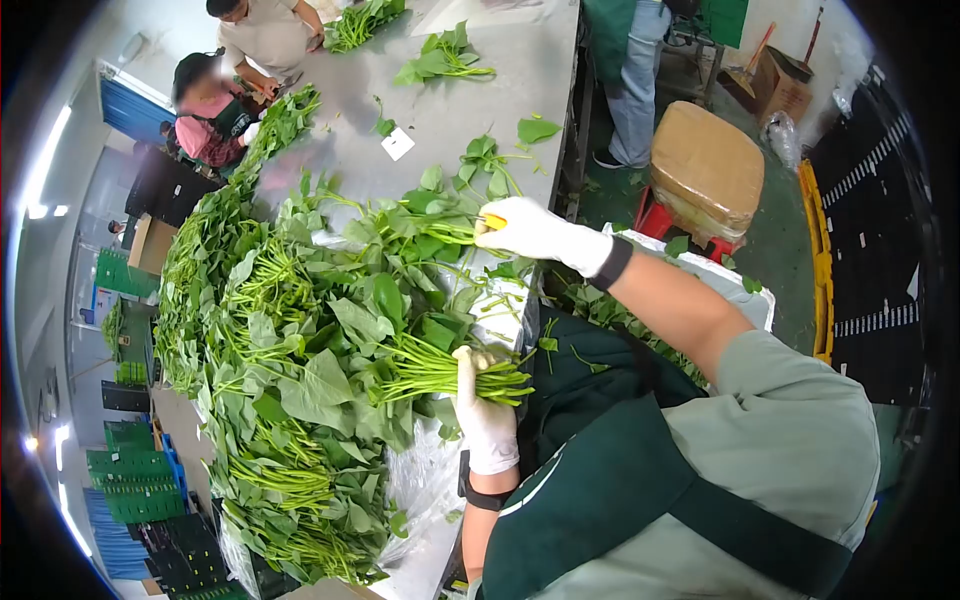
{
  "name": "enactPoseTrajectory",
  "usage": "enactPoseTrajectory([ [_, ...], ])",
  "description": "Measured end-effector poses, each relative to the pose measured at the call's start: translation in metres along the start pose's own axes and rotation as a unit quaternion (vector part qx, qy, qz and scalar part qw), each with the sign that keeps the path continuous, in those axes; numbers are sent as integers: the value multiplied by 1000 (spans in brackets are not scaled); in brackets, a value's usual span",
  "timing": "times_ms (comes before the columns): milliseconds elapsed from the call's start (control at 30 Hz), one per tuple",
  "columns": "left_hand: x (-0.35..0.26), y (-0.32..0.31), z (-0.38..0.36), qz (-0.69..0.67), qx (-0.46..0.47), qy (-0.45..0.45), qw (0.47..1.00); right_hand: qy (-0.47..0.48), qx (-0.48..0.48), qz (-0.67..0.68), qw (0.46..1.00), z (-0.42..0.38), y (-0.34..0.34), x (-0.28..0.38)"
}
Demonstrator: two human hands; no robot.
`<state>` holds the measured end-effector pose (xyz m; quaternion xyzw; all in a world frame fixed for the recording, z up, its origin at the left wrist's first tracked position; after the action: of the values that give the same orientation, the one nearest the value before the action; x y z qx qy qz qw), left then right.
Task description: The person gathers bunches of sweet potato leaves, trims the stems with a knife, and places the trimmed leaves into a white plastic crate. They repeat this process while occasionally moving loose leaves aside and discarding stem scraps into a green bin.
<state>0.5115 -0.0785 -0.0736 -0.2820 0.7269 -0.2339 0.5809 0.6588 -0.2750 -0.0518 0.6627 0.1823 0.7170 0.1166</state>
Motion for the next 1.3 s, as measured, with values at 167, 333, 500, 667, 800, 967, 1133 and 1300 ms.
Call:
enactPoseTrajectory([
  [167, 1, -5, 3, -4, -42, -1, 999, -82, 88, 236, 964, -47, -11, 18],
  [333, 5, 5, 0, 4, -43, -3, 999, -91, 76, 379, 918, -40, 7, 39],
  [500, 1, 8, -3, 5, -39, -15, 999, -33, 85, 561, 823, -5, 31, 60],
  [667, -9, 2, -10, 35, -56, -114, 991, -70, 44, 408, 909, 13, 19, 26],
  [800, -18, 0, -12, 22, -73, -160, 984, -97, 42, 303, 947, -5, 15, 7],
  [967, -21, -8, -8, -3, -62, -152, 986, -70, 74, 386, 917, -48, 3, 36],
  [1133, -17, -17, -2, -32, -32, -61, 997, 153, 128, 61, 978, -85, -13, 68],
  [1300, -15, -14, -1, 36, -15, -39, 998, 147, 100, -36, 983, -104, -14, 69],
])
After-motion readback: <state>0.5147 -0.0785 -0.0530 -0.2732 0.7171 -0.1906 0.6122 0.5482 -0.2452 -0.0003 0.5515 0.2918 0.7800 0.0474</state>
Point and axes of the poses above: each hand's wrist, its own z-axis towards the middle knuckle, its own y-axis out of the back of the hand, x = y × z, the point moved 6 cm from there along z, towards the middle knuckle, and after that the axes turned 6 degrees about -y, right-handed, at the moved point
